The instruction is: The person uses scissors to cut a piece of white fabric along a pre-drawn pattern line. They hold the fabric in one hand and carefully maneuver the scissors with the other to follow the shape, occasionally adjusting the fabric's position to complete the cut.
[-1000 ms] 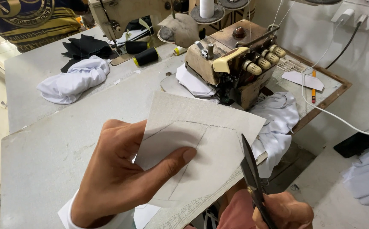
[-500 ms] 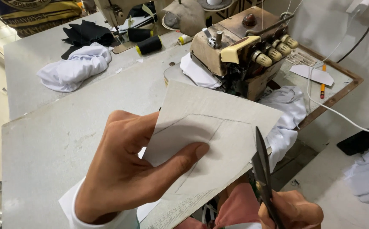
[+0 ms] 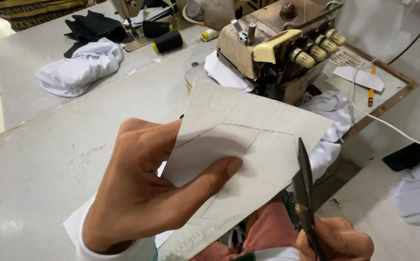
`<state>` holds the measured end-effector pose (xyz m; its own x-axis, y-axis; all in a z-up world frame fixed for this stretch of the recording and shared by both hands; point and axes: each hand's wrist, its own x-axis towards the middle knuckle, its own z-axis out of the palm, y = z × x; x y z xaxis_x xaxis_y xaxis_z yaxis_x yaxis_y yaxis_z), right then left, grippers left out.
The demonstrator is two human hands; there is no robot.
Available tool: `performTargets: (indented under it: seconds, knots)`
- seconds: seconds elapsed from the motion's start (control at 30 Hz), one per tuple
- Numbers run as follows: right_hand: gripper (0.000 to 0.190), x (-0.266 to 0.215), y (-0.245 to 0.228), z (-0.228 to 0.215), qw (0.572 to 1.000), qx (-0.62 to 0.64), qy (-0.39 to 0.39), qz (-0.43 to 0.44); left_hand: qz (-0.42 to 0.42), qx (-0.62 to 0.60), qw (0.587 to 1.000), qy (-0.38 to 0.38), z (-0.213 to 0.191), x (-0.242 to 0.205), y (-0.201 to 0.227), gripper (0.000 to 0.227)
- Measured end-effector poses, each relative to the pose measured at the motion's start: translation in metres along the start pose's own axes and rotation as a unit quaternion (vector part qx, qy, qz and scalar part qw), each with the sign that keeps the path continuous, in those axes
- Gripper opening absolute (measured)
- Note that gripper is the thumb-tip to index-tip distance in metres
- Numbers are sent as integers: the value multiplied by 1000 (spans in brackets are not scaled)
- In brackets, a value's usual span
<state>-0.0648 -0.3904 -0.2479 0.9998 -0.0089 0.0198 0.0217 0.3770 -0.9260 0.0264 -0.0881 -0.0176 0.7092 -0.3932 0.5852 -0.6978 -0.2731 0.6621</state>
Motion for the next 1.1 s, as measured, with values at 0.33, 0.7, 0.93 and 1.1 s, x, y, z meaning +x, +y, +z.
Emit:
performTargets:
  seconds: [0.33,0.7,0.93,1.1]
  knots:
    - [72,13,-8,-24,964,-108,5,244,-2,-12,1000,4,-1,0,0,10]
    - [34,3,16,-2,903,-371,160,148,2,-9,1000,-5,-3,1,1,15]
    - [65,-2,-37,50,931,-232,249,132,18,8,999,-27,-4,2,-9,16]
    - [38,24,31,32,762,-498,354,-214,-29,2,999,-27,-5,1,-9,15]
